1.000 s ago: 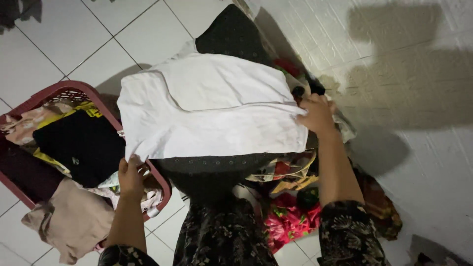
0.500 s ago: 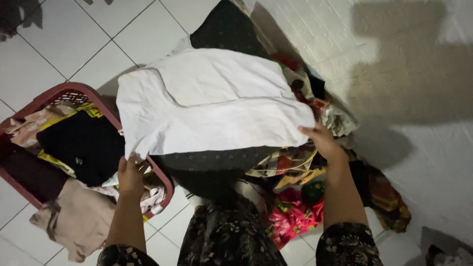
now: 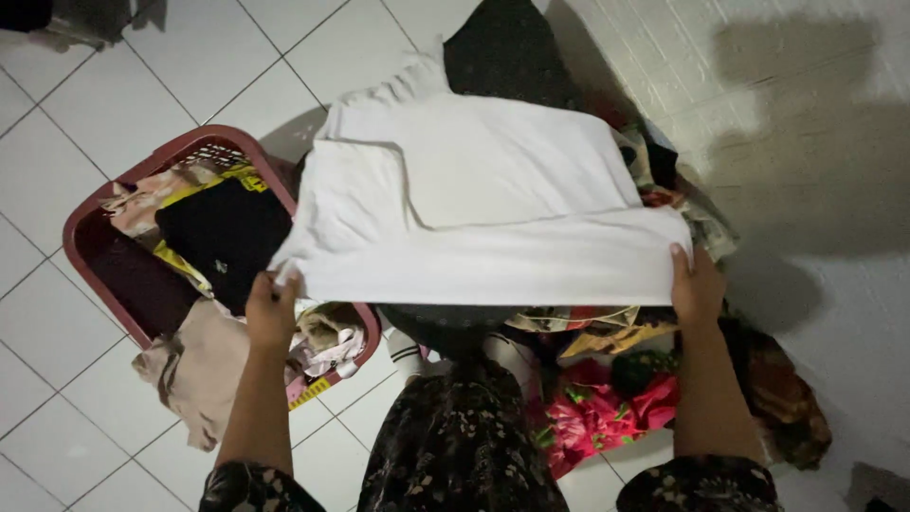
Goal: Folding a black graphic t-shirt, a white t-shirt, and a pink shirt, and placing each into a red laundry basket.
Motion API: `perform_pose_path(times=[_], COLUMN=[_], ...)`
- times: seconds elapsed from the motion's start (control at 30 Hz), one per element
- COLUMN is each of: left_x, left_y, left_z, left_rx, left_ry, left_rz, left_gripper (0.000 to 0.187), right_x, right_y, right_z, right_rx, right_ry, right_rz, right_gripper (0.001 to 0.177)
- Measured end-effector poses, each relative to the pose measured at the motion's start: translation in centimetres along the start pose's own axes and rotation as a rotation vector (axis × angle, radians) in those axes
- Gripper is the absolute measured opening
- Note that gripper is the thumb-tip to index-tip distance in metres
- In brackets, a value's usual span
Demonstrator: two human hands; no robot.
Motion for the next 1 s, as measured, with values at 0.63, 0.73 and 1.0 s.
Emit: perform_pose_path(times=[0.63,0.73,1.0], left_x=[-1.2,-0.7,-0.7], left_y=[-4.8,-6.2,-6.0], left_z=[-9.6,-10.2,-1.3], left_rx=[-0.111,0.017,-0.636], left_ry=[0.173,-0.059,0.432], left_rz=[-0.08,0.088,-0.333], left_gripper=[0.034,0.03,0.044], right_x=[0.3,-0.6,-5.2], right_y=[-18.3,-19.2,-22.2], right_z=[-33.8,-42.1,-43.1], right_rx=[0.277,0.266,-0.185], right_ry=[0.956,0.971,1.201], right_rz=[0.073,-0.129,-0.295], right_gripper=[0.022,0.045,0.036])
Point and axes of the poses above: each hand's wrist, its own x-axis towards the middle knuckle, its own y-axis out of the back of the hand, z = x × y, the point moved 1 cm from there along x, towards the middle knuckle, and after that the axes turned 8 degrees about y, right-handed, at the moved point
